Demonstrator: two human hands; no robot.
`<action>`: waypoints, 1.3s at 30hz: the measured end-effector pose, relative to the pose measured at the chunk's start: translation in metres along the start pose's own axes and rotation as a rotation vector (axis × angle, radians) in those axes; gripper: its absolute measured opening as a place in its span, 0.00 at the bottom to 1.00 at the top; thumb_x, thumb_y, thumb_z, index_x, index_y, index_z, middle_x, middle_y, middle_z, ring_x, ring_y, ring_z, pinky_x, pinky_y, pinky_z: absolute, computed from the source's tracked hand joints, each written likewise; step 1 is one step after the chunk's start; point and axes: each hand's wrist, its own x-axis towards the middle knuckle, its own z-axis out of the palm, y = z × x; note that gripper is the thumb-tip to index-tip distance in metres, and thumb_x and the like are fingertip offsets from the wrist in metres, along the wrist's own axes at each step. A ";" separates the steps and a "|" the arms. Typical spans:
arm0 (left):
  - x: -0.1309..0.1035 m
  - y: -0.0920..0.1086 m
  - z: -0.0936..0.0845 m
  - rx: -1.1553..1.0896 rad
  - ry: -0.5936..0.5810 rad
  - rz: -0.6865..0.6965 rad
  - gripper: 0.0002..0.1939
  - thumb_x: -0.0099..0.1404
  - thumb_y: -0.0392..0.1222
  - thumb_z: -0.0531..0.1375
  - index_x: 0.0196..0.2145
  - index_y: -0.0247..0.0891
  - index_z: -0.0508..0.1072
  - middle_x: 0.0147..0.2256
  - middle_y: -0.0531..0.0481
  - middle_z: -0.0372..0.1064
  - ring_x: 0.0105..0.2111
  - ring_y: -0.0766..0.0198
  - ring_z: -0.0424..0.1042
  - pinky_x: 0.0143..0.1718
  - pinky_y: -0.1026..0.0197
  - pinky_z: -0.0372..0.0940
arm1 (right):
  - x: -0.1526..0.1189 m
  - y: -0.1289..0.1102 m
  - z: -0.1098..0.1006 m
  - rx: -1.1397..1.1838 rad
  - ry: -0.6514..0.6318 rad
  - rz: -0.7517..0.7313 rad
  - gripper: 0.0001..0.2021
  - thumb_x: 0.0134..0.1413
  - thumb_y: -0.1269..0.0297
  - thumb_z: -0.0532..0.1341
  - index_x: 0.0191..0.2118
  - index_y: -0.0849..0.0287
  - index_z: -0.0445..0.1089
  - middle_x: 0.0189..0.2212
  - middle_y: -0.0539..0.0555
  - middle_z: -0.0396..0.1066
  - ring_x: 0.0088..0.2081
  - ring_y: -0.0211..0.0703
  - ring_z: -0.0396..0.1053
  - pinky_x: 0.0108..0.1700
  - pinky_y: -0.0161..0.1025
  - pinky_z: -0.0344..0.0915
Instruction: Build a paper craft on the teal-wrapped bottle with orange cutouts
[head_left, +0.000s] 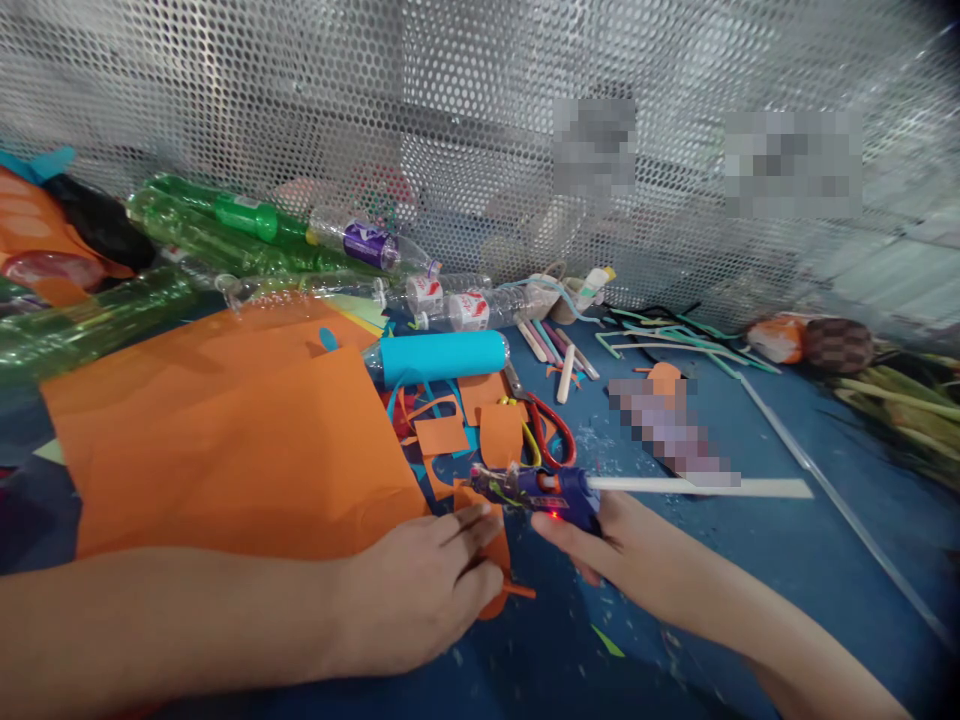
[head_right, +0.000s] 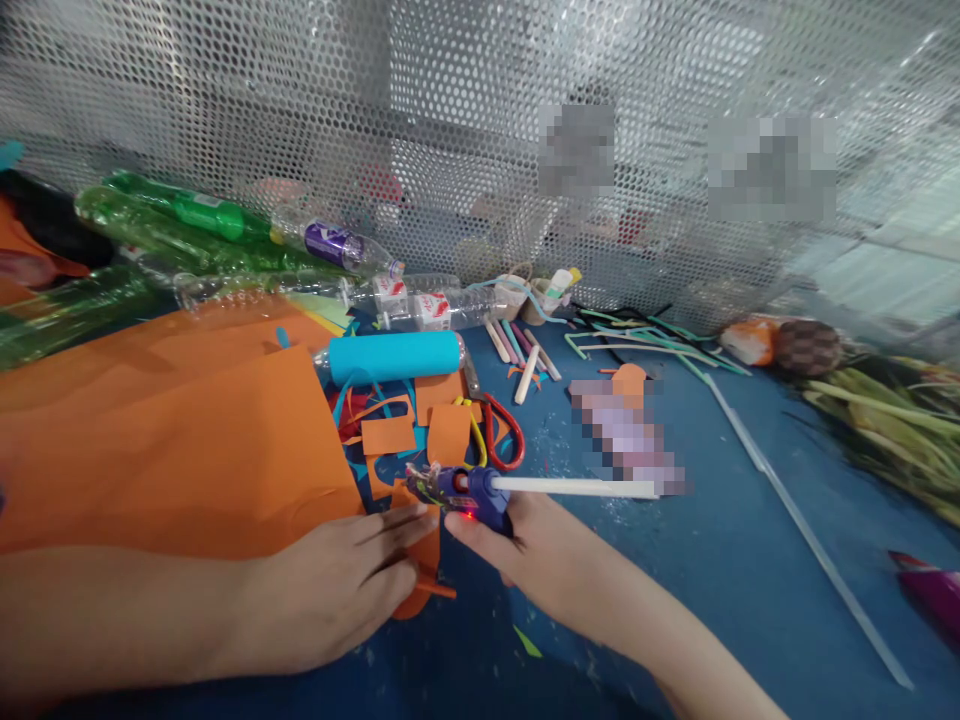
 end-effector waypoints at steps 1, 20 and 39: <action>0.000 0.000 0.001 0.000 0.001 0.004 0.09 0.64 0.36 0.50 0.38 0.31 0.67 0.52 0.31 0.63 0.53 0.50 0.64 0.50 0.55 0.63 | 0.000 0.000 0.000 -0.008 -0.005 0.006 0.25 0.54 0.40 0.49 0.20 0.57 0.60 0.15 0.48 0.62 0.20 0.38 0.62 0.27 0.36 0.57; 0.000 -0.001 0.005 0.007 0.030 0.021 0.09 0.64 0.36 0.51 0.37 0.30 0.67 0.52 0.30 0.63 0.53 0.50 0.63 0.50 0.55 0.62 | 0.000 -0.001 -0.001 0.000 0.015 -0.042 0.23 0.55 0.44 0.51 0.21 0.57 0.64 0.13 0.48 0.62 0.17 0.36 0.60 0.23 0.35 0.55; 0.001 -0.001 0.003 -0.003 0.053 0.025 0.10 0.64 0.36 0.50 0.38 0.29 0.68 0.50 0.33 0.65 0.55 0.53 0.61 0.57 0.56 0.55 | -0.011 0.014 -0.012 -0.147 0.069 0.013 0.23 0.54 0.42 0.50 0.21 0.56 0.65 0.14 0.51 0.66 0.20 0.42 0.64 0.29 0.40 0.59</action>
